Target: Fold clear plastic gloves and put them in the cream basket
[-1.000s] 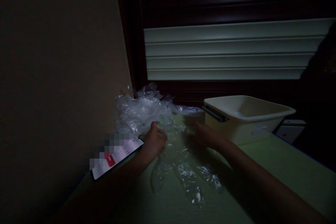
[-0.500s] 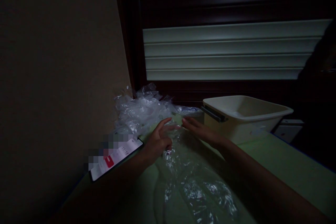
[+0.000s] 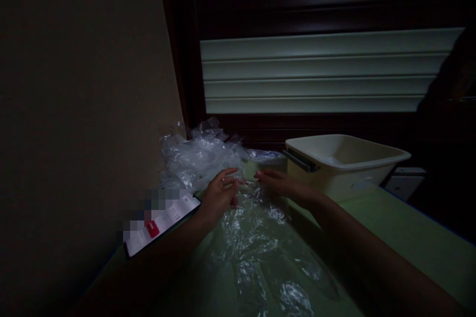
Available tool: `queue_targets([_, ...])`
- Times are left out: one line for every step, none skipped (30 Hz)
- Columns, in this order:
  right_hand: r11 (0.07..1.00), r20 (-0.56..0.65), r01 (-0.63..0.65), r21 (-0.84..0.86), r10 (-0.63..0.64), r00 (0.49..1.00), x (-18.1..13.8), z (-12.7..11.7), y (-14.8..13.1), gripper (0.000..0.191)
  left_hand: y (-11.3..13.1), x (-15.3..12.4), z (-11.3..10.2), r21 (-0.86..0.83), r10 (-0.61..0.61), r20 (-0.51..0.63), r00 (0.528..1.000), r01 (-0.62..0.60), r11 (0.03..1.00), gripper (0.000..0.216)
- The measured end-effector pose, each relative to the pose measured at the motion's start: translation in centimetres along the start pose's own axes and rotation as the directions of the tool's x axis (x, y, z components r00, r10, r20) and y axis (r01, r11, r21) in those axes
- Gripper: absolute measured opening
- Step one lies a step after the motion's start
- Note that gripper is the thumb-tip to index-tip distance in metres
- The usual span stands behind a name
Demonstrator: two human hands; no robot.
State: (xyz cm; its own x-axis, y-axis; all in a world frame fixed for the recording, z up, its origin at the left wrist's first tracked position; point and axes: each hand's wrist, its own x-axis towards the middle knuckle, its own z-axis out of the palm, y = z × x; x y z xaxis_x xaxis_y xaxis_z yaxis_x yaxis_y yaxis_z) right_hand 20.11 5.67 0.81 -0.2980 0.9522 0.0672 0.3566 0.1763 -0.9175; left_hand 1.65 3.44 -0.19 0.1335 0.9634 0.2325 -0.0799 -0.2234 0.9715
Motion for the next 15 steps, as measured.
queue_targets([1.0, 0.0, -0.016, 0.005, 0.016, 1.0, 0.0, 0.0, 0.1, 0.046, 0.1, 0.0, 0.0, -0.003, 0.01, 0.004, 1.0, -0.01, 1.0, 0.042])
queue_targets([0.999, 0.001, -0.033, 0.009, 0.033, 0.999, 0.1, 0.1, 0.2, 0.048, 0.1, 0.0, -0.1, -0.005, 0.02, 0.008, 1.0, -0.02, 1.0, 0.043])
queue_targets([0.999, 0.002, -0.05, 0.01, 0.05, 0.999, 0.3, 0.1, 0.3, 0.049, 0.2, -0.1, -0.1, -0.006, 0.031, 0.014, 0.999, -0.031, 0.999, 0.042])
queue_targets([0.998, 0.001, -0.068, 0.007, 0.068, 0.998, 0.4, 0.1, 0.5, 0.051, 0.3, -0.1, -0.2, 0.001, 0.046, 0.02, 0.999, -0.046, 0.999, 0.04])
queue_targets([0.996, -0.003, -0.084, 0.003, 0.084, 0.996, 0.5, 0.2, 0.6, 0.053, 0.3, -0.1, -0.2, 0.024, 0.064, 0.025, 0.998, -0.064, 0.998, 0.038])
queue_targets([0.995, -0.008, -0.096, -0.002, 0.096, 0.995, 0.6, 0.2, 0.7, 0.056, 0.3, -0.1, -0.3, 0.061, 0.083, 0.029, 0.996, -0.084, 0.995, 0.036])
queue_targets([0.995, -0.017, -0.102, -0.006, 0.102, 0.995, 0.7, 0.2, 0.7, 0.057, 0.3, -0.1, -0.3, 0.105, 0.101, 0.03, 0.994, -0.103, 0.989, 0.034])
queue_targets([0.995, -0.031, -0.099, -0.009, 0.099, 0.995, 0.7, 0.2, 0.7, 0.056, 0.2, 0.0, -0.3, 0.151, 0.114, 0.027, 0.993, -0.117, 0.982, 0.034])
queue_targets([0.996, -0.048, -0.088, -0.011, 0.088, 0.995, 0.7, 0.2, 0.6, 0.051, 0.1, 0.0, -0.4, 0.194, 0.122, 0.023, 0.992, -0.124, 0.973, 0.034])
queue_targets([0.998, -0.07, -0.069, -0.015, 0.068, 0.995, 0.7, 0.1, 0.6, 0.043, -0.1, 0.1, -0.4, 0.231, 0.127, 0.016, 0.992, -0.127, 0.965, 0.034])
queue_targets([0.999, -0.098, -0.044, -0.023, 0.041, 0.994, 0.7, 0.1, 0.5, 0.033, -0.3, 0.2, -0.5, 0.265, 0.13, 0.01, 0.991, -0.128, 0.956, 0.034])
queue_targets([0.999, -0.13, -0.018, -0.038, 0.013, 0.991, 0.8, 0.0, 0.5, 0.025, -0.5, 0.3, -0.5, 0.3, 0.133, 0.003, 0.991, -0.128, 0.945, 0.034])
queue_targets([0.998, -0.162, 0.007, -0.058, -0.016, 0.987, 0.9, -0.1, 0.6, 0.021, -0.8, 0.3, -0.6, 0.345, 0.141, -0.003, 0.99, -0.132, 0.929, 0.034])
queue_targets([0.996, -0.192, 0.03, -0.084, -0.045, 0.98, 1.0, -0.2, 0.7, 0.021, -1.0, 0.3, -0.7, 0.396, 0.153, -0.006, 0.988, -0.138, 0.908, 0.033])
queue_targets([0.992, -0.218, 0.05, -0.115, -0.074, 0.973, 1.1, -0.2, 0.9, 0.022, -1.2, 0.3, -0.8, 0.447, 0.17, -0.006, 0.985, -0.15, 0.882, 0.032])
